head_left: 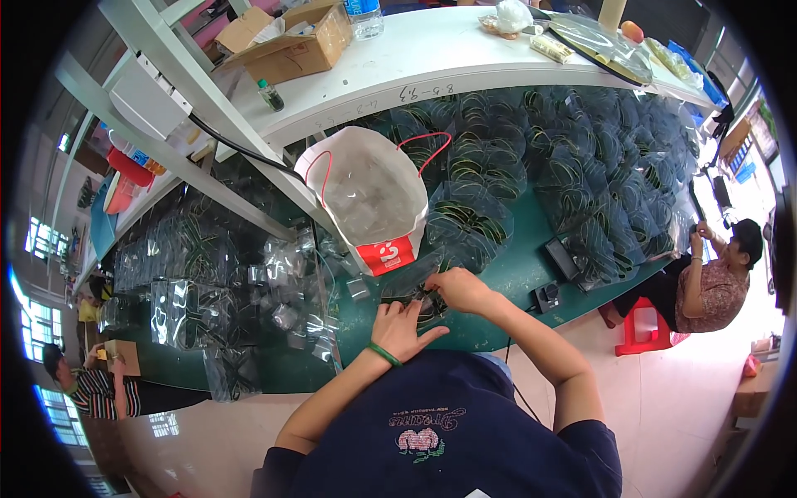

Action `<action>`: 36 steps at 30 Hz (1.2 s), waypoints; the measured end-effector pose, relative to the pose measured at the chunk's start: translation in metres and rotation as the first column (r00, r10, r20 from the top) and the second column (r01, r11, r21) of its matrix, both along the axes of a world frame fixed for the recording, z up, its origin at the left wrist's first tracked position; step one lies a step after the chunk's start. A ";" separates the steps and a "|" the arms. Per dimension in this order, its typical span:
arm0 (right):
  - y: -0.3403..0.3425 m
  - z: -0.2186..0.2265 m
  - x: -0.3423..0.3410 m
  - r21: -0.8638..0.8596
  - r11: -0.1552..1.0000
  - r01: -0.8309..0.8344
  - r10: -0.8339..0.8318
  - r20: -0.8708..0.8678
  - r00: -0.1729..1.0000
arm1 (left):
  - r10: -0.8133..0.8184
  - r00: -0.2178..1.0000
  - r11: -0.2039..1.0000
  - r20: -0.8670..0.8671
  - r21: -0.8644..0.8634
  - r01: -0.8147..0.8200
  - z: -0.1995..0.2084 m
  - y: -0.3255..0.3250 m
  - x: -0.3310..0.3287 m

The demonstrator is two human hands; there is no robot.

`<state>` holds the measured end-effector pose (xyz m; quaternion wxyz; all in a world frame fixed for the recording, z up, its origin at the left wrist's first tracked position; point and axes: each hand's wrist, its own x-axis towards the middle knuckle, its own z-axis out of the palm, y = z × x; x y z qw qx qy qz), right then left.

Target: Packing small green leaf-like items into clear plastic bags at a factory workbench.

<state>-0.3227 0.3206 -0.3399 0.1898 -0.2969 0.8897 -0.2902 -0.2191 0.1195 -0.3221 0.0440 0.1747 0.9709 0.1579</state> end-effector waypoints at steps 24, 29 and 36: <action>0.010 -0.022 0.014 -0.264 0.962 0.074 -0.096 -0.072 0.993 | 0.004 0.942 0.998 0.336 0.056 -0.024 -0.012 -0.026 -0.032; 0.009 -0.021 0.015 -0.268 0.961 0.067 -0.092 -0.083 0.992 | -0.016 0.974 1.000 0.225 0.008 0.015 -0.021 -0.025 -0.041; 0.010 -0.016 0.020 -0.272 0.958 0.095 -0.123 -0.091 0.988 | 0.023 0.992 0.998 0.121 -0.054 -0.016 -0.028 -0.018 -0.047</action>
